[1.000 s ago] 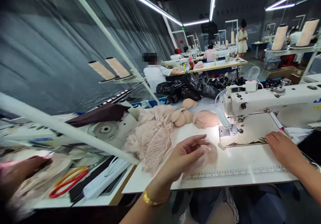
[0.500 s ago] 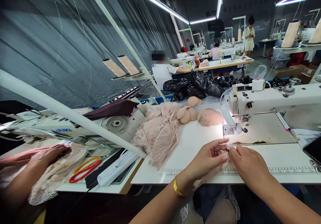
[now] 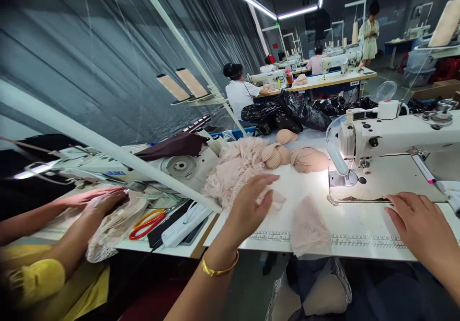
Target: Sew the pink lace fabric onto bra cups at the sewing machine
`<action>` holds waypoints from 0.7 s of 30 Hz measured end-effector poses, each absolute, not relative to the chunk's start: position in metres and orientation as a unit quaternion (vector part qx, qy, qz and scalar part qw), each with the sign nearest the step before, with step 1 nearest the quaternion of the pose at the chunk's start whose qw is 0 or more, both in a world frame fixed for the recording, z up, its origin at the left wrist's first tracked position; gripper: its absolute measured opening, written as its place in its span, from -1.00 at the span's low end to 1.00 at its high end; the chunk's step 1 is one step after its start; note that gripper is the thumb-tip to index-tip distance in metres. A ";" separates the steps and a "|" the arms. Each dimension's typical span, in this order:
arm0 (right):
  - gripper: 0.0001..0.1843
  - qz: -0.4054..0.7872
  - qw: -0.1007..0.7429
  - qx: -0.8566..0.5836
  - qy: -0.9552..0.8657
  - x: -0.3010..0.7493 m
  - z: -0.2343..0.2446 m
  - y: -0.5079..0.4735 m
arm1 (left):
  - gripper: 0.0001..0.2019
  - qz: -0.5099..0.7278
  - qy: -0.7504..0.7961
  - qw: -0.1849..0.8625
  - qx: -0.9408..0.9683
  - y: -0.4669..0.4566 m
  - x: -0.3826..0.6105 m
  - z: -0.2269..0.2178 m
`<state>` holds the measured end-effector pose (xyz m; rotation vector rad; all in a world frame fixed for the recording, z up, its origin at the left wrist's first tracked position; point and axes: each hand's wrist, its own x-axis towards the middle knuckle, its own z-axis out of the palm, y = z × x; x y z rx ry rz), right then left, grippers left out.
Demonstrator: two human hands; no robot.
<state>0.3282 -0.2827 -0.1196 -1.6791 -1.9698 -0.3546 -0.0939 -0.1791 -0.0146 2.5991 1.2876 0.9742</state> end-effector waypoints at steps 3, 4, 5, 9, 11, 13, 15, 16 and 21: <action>-0.61 -0.064 0.300 -0.552 -0.775 0.292 -0.109 -0.286 | -0.36 0.138 0.355 0.115 0.917 -0.203 -0.085 -0.029; -0.66 -0.035 0.313 -0.533 -0.786 0.279 -0.106 -0.287 | -0.37 0.112 0.358 0.120 0.919 -0.210 -0.085 -0.033; -0.70 -0.009 0.322 -0.515 -0.794 0.267 -0.104 -0.288 | -0.43 0.107 0.376 0.121 0.912 -0.217 -0.084 -0.036; -0.77 0.045 0.344 -0.429 -0.834 0.222 -0.096 -0.283 | -0.75 0.143 0.495 0.139 0.846 -0.244 -0.081 -0.050; -0.69 0.057 0.338 -0.389 -0.855 0.199 -0.091 -0.271 | -0.65 0.140 0.519 0.165 0.827 -0.256 -0.075 -0.060; -0.55 0.063 0.308 -0.350 -0.883 0.177 -0.084 -0.252 | -0.66 0.152 0.532 0.186 0.812 -0.266 -0.066 -0.071; -0.50 0.073 0.252 -0.310 -0.914 0.155 -0.078 -0.230 | -0.67 0.189 0.547 0.205 0.789 -0.273 -0.059 -0.081; -0.57 0.083 0.225 -0.302 -0.923 0.146 -0.076 -0.220 | -0.62 0.213 0.553 0.217 0.776 -0.276 -0.056 -0.086; -0.76 0.089 0.209 -0.331 -0.916 0.139 -0.063 -0.199 | -0.42 0.346 0.546 0.281 0.709 -0.277 -0.052 -0.104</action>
